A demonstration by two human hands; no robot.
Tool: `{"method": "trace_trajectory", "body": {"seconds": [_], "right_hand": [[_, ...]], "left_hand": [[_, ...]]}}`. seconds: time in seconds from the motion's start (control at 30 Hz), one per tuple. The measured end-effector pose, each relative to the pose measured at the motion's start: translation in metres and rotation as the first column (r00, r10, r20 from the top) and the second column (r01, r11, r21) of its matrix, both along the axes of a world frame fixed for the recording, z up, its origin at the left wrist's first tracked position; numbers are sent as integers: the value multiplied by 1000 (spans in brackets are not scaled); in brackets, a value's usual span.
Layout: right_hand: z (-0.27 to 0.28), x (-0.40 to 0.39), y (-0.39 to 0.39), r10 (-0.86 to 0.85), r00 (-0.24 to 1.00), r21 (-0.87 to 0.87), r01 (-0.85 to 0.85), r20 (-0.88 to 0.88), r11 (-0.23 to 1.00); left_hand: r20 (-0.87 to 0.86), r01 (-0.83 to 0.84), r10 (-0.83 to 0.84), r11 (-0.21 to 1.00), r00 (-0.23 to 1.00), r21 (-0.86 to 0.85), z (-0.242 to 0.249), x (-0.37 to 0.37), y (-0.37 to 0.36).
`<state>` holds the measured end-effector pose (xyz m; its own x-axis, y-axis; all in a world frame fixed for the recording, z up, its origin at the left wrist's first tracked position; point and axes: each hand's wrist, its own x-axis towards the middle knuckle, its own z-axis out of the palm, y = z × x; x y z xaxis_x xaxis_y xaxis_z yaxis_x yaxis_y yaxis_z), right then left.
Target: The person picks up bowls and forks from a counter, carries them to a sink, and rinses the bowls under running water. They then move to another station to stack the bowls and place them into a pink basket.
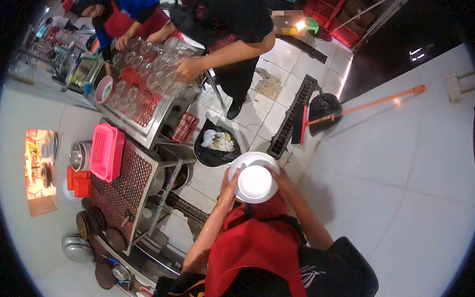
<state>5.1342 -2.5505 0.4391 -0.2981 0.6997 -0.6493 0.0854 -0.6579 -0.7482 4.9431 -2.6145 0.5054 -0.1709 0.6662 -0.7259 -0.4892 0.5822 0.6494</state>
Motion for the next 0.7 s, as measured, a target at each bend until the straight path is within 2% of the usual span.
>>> {"method": "trace_trajectory", "body": {"seconds": [0.03, 0.07, 0.13, 0.23, 0.27, 0.3, 0.37, 0.4, 0.43, 0.47, 0.5, 0.53, 0.57, 0.6, 0.63, 0.67, 0.7], "right_hand": [[0, 19, 18, -15, 998, -63, 11, -62, 998], [29, 31, 41, -6, 1000, -20, 6, 2, 1000], [75, 59, 80, -17, 991, 19, 15, 132, 1000], [41, 99, 129, -88, 994, 18, 87, 64, 996], [35, 109, 148, -102, 995, 143, 101, -4, 985], [25, 121, 165, -71, 998, 160, 70, -2, 985], [7, 137, 195, -188, 980, 74, 192, -59, 979], [25, 138, 208, -244, 966, 22, 247, -80, 969], [39, 138, 225, -267, 957, -25, 266, -116, 964], [-13, 162, 238, -110, 924, 109, 160, -367, 981], [1, 167, 260, -93, 924, 85, 133, -370, 988], [-17, 174, 289, -187, 938, -60, 177, -293, 982], [-12, 173, 313, -273, 909, -158, 234, -313, 959], [1, 174, 333, -210, 916, -69, 198, -341, 978], [8, 181, 350, -173, 920, 13, 190, -351, 982], [-2, 198, 368, -173, 924, 37, 197, -341, 980], [-3, 207, 391, -13, 987, 340, 68, -162, 938]], "left_hand": [[-45, 62, -62, 998, 997, -7, -1, 13, 20], [-49, 122, -119, 992, 992, 43, -14, 25, 39], [-24, 188, -189, 982, 982, -25, -1, 51, 83], [18, 216, -216, 976, 976, 6, 1, 85, 141], [19, 224, -225, 974, 974, 33, 0, 94, 161], [19, 193, -195, 980, 981, 50, 7, 105, 182], [16, 212, -212, 977, 977, 0, 22, 116, 219], [-159, 250, -238, 966, 958, 64, -49, 119, 223], [-356, 381, -322, 918, 877, 107, -49, 124, 249], [-239, 322, -293, 942, 926, 95, -47, 130, 266], [-124, 260, -250, 963, 960, 71, -35, 135, 285], [-167, 314, -301, 947, 939, 62, -25, 135, 305], [-209, 367, -350, 929, 913, 51, -2, 134, 329], [-247, 369, -328, 919, 912, 138, -29, 141, 354], [-164, 359, -332, 916, 929, 181, -43, 149, 379], [-83, 363, -355, 893, 931, 266, -97, 166, 405], [-36, 376, -382, 882, 924, 286, -86, 168, 436]]}}
